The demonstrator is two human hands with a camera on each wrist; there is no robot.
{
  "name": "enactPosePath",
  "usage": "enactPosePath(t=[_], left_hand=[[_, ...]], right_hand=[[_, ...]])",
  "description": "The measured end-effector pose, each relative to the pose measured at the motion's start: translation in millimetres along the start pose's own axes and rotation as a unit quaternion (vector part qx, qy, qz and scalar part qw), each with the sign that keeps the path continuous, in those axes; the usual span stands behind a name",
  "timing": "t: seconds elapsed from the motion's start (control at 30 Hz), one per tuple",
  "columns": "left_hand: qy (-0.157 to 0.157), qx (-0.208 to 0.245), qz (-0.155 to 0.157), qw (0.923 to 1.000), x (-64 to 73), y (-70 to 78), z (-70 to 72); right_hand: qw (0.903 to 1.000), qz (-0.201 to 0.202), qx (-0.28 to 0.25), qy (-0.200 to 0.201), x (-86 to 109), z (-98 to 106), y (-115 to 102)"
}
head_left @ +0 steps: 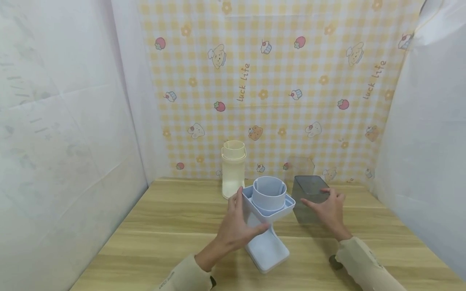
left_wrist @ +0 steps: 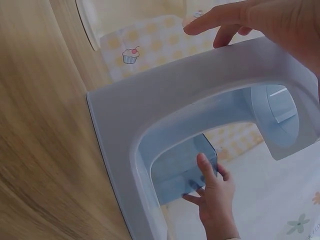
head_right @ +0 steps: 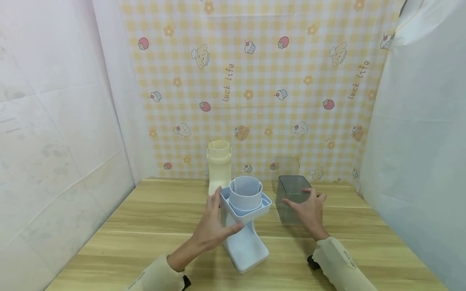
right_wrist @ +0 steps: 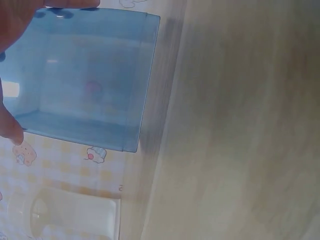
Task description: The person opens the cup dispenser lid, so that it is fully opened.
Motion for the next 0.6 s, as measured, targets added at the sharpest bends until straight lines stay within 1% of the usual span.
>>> enactPosePath(t=[0.13,0.23,0.33,0.47,0.6], left_hand=[[0.009,0.01,0.01,0.9999,-2.4,1.7,-1.2],[0.015,0.025,0.016,0.9995,-4.6,2.3,-1.7],[0.018,0.038,0.013,0.999,-6.3,2.4,-2.1],[0.025,0.042,-0.018,0.9987,-9.4,1.3,-2.0],[0.037,0.012,-0.05,0.998,-13.9,-2.2,0.1]], right_hand=[[0.9999,0.01,0.0,-0.006,1.0,-1,1],[0.9998,0.008,-0.003,-0.015,3.0,-1,1],[0.9996,0.013,-0.009,-0.024,5.4,0,1],[0.9987,0.024,0.009,-0.043,7.2,4,-1],[0.9972,0.018,0.036,-0.063,7.7,9,-3]])
Point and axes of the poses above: each hand's wrist, its own x-axis away from the middle knuckle, its own z-axis out of the back of the hand, y = z × x, the point moved 5 cm from there along -x, towards the middle knuckle, and after that the axes turned 3 degrees about -z, right-handed, at the moved point
